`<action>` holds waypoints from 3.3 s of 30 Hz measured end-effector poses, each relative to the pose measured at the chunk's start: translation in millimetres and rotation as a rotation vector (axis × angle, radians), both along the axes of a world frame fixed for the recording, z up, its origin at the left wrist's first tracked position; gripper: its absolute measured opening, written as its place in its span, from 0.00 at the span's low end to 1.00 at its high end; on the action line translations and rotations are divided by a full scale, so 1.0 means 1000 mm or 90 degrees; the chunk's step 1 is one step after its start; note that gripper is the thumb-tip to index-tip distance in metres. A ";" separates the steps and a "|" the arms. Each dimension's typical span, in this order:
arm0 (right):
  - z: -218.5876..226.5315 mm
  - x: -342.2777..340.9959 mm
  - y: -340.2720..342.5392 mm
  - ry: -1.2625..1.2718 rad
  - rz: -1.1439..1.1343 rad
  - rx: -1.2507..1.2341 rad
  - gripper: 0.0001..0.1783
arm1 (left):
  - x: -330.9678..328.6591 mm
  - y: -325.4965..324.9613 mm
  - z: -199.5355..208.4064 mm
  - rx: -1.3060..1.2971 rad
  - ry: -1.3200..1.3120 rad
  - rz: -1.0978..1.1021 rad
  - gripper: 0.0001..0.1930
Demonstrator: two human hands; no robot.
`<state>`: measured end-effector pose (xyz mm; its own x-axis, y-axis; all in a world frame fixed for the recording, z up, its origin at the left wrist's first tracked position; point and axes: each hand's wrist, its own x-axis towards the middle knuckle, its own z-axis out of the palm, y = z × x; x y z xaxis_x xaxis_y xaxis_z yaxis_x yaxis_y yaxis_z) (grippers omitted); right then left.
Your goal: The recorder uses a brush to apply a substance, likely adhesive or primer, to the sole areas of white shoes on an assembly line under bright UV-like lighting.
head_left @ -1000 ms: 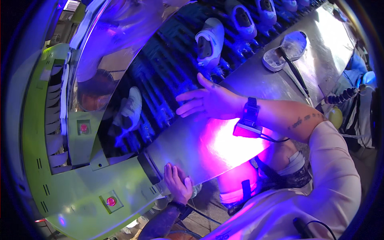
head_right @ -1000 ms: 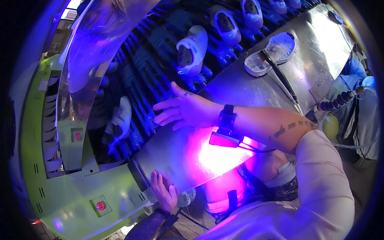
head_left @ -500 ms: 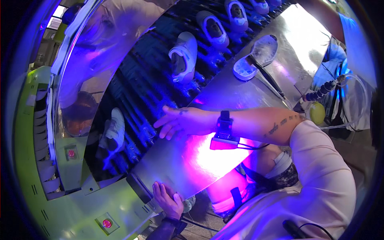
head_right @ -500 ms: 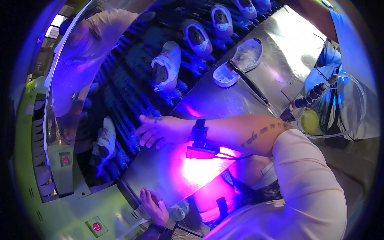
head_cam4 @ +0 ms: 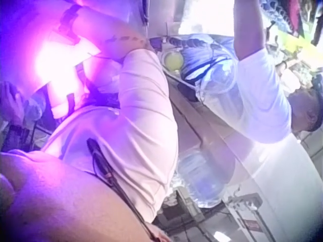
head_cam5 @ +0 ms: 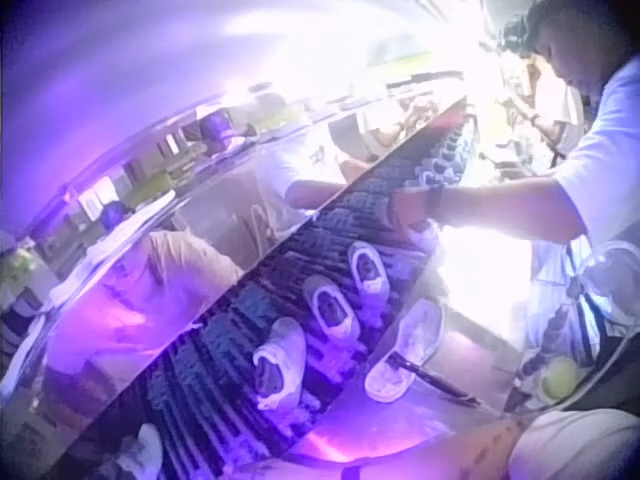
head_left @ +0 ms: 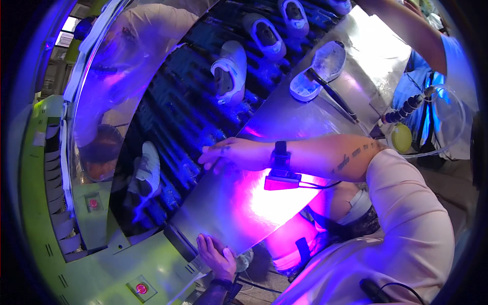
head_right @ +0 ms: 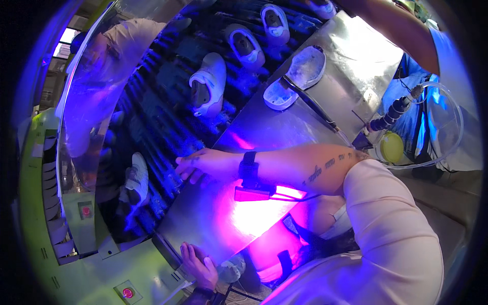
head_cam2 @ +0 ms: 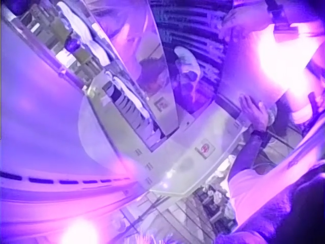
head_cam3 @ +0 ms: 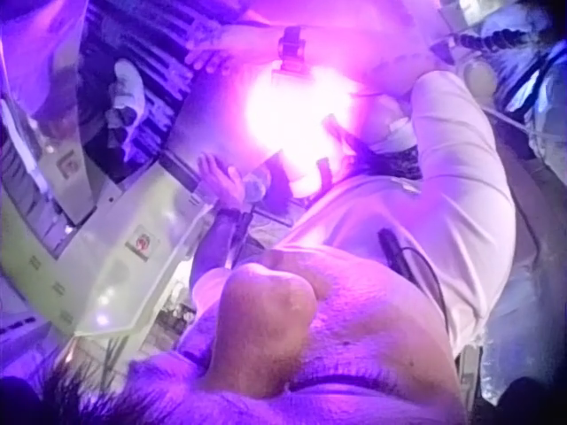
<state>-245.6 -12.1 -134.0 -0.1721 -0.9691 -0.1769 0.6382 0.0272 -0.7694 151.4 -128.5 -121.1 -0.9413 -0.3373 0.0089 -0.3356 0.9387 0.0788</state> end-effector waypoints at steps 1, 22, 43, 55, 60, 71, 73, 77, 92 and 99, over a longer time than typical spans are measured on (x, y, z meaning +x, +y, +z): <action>0.000 0.000 0.000 -0.030 -0.009 0.004 0.35 | -0.001 0.001 0.000 -0.003 -0.003 0.003 0.35; 0.012 -0.002 0.005 -0.095 0.018 -0.019 0.37 | -0.001 -0.003 0.001 0.014 0.023 0.008 0.35; 0.008 0.001 0.002 -0.024 0.070 -0.051 0.37 | 0.003 -0.003 -0.004 0.014 0.038 -0.001 0.35; 0.006 0.002 0.006 -0.017 0.075 -0.054 0.32 | 0.001 0.004 0.003 -0.008 -0.005 0.010 0.34; 0.010 0.004 0.006 -0.058 0.078 -0.059 0.28 | -0.003 0.008 0.008 0.001 0.014 -0.007 0.33; 0.014 0.002 0.010 0.014 0.072 -0.015 0.27 | -0.012 0.012 0.014 -0.014 0.011 0.019 0.34; 0.015 0.002 0.011 0.012 0.087 -0.013 0.28 | -0.011 0.013 0.015 -0.025 0.007 0.011 0.34; 0.016 0.003 0.014 0.031 0.080 -0.004 0.29 | -0.013 0.014 0.017 -0.038 0.004 0.010 0.34; 0.019 -0.003 0.020 0.087 0.075 -0.005 0.28 | -0.019 0.017 0.015 -0.021 -0.001 0.015 0.34; 0.002 -0.004 0.023 0.058 0.094 -0.034 0.27 | -0.034 0.030 0.014 -0.069 0.086 -0.037 0.31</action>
